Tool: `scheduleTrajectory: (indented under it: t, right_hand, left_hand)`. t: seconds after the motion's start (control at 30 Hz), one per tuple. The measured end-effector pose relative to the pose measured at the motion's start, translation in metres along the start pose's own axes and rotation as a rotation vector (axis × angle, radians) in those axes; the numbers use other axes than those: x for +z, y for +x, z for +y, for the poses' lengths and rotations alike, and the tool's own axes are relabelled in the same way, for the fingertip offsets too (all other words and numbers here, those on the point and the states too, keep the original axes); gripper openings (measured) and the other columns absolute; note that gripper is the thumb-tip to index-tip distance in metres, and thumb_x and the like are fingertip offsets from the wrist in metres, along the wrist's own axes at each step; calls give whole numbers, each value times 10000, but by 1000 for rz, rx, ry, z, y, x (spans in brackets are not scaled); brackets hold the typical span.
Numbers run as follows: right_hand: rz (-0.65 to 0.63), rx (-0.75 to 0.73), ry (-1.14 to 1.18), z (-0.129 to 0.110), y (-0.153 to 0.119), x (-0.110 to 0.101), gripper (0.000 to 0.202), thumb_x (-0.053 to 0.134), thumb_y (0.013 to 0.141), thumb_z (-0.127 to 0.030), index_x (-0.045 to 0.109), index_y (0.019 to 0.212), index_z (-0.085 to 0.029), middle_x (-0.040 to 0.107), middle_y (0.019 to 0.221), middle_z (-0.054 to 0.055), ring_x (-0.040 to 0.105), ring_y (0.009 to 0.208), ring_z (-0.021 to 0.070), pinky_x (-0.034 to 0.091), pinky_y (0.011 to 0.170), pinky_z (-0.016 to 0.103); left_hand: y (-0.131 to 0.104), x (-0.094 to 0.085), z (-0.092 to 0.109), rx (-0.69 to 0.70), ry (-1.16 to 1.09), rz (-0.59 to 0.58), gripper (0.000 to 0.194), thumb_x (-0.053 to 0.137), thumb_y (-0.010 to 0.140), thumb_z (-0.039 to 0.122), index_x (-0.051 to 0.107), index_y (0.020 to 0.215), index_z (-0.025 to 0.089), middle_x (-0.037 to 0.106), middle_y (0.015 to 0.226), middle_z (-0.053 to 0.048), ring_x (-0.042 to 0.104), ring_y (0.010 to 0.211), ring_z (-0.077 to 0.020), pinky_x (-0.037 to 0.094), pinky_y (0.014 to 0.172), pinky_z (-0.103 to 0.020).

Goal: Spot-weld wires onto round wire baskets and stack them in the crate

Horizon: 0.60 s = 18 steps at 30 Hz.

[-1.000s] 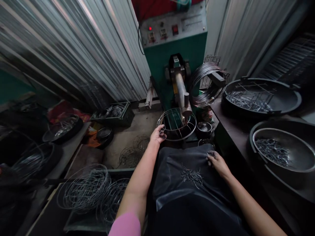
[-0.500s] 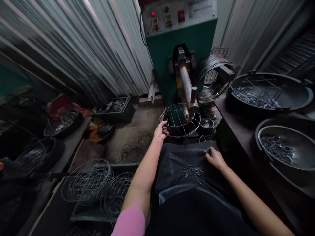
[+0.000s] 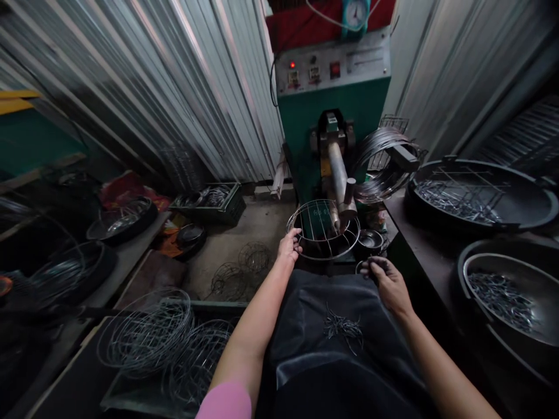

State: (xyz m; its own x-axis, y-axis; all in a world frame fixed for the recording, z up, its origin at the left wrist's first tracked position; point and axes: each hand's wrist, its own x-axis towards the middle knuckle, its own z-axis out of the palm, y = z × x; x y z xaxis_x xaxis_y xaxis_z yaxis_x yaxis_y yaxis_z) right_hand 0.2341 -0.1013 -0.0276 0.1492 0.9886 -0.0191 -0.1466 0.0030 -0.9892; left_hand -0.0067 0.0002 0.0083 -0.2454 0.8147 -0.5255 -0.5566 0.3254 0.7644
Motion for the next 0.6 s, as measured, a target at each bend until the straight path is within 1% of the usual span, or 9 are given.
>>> scheduleTrajectory:
  t: [0.03,0.1,0.17,0.23,0.3,0.4,0.5,0.6]
  right_hand:
    - [20,-70,30,-10,7,12,306,608,754,-446,546,929,-202,647,847,40,620,675,158,496,628,291]
    - [-14,-165,-23,-25,19,34,283,588,761,-451,555,900,-207,650,852,40,621,687,166,499,636,300]
    - [-90,-202,-191,-29,30,50,274,573,750,-450,582,861,-200,652,784,40,611,657,177,492,620,304]
    - [-118,-204,-356,-25,36,59,270,551,737,-443,596,829,-194,644,703,40,599,628,190,479,594,306]
    - [-96,-199,-439,-19,39,62,269,519,738,-433,592,832,-192,640,671,43,594,617,199,468,578,305]
    - [-80,-196,-463,-15,41,60,266,488,760,-423,583,850,-192,641,673,43,590,593,196,457,568,300]
    - [-78,-192,-456,-19,42,59,255,488,778,-424,578,844,-196,627,641,29,583,557,189,447,559,294]
    - [-66,-188,-443,-24,42,61,258,487,786,-433,576,845,-198,615,619,21,586,547,191,445,554,292]
  left_hand:
    - [0,1,1,24,7,5,319,705,518,241,411,625,176,279,448,129,182,320,7,155,326,-151]
    - [-2,4,3,73,20,7,325,702,508,245,403,618,177,293,453,126,189,327,6,156,331,-156]
    - [-2,7,5,119,30,-11,339,700,498,249,389,615,182,296,454,125,199,333,2,162,336,-160]
    - [-3,9,5,153,34,-31,359,699,487,246,371,621,191,292,453,127,212,338,-5,165,341,-162]
    - [-2,10,5,169,33,-40,377,701,478,238,361,637,197,296,455,128,225,341,-10,163,346,-163]
    - [-1,12,5,165,23,-42,384,703,475,231,370,663,198,304,469,129,227,344,-9,153,352,-163]
    - [2,14,4,153,21,-36,382,704,477,231,386,684,196,313,484,127,228,350,-8,155,354,-161]
    - [4,15,3,138,28,-16,381,707,483,239,389,688,194,339,497,119,250,357,-11,184,356,-161]
